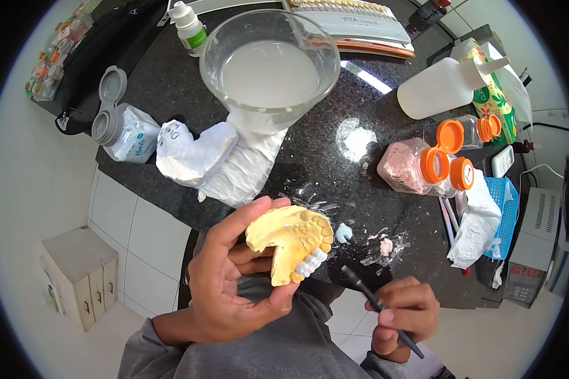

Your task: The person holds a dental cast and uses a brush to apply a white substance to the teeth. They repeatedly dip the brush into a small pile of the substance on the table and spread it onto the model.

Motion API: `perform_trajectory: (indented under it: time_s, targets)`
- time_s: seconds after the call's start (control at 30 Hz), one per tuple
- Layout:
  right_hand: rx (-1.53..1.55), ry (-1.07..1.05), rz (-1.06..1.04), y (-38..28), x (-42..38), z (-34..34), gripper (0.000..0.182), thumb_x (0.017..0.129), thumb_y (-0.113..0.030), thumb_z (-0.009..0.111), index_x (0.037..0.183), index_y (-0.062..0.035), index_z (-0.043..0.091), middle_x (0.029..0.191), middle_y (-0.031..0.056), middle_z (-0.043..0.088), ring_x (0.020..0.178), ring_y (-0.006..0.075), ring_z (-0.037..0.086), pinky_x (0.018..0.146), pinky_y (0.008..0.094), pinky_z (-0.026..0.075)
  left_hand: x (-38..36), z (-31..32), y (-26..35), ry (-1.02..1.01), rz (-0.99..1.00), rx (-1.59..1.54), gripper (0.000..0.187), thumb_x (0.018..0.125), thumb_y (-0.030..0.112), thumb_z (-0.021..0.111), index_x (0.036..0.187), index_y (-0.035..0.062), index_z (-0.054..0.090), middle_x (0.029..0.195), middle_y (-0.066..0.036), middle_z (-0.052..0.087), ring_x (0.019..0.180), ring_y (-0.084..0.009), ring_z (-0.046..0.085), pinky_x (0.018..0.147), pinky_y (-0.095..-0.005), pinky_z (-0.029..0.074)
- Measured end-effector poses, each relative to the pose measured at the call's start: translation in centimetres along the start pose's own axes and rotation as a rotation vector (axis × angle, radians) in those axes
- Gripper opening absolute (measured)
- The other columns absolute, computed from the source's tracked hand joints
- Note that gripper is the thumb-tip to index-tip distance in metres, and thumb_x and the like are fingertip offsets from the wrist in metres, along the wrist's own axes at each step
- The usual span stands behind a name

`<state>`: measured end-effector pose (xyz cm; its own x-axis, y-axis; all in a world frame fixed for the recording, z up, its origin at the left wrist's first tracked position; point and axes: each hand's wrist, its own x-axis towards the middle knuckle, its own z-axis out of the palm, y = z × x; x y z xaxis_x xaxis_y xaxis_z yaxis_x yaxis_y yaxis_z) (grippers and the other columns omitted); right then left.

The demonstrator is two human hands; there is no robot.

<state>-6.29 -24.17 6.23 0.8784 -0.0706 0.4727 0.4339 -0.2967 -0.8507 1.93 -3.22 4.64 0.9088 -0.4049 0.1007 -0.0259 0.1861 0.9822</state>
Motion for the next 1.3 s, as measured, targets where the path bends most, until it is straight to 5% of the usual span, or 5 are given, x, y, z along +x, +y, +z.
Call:
perform_trajectory:
  time_s: [1.3]
  targets:
    - [-0.108,-0.049,-0.028,0.2,0.6,1.0,0.021,0.063,-0.003,0.073,0.083,-0.0033,0.065,0.071,0.0089,0.063,0.06,0.0191,0.064,0.05,0.0246,0.054,0.0,0.1,-0.2,0.004,0.043,0.024,0.076,0.07,-0.005,0.071,0.133,-0.0066,0.03,0.13,-0.03,0.043,0.116,-0.0325,0.052,0.088,-0.0345,0.053]
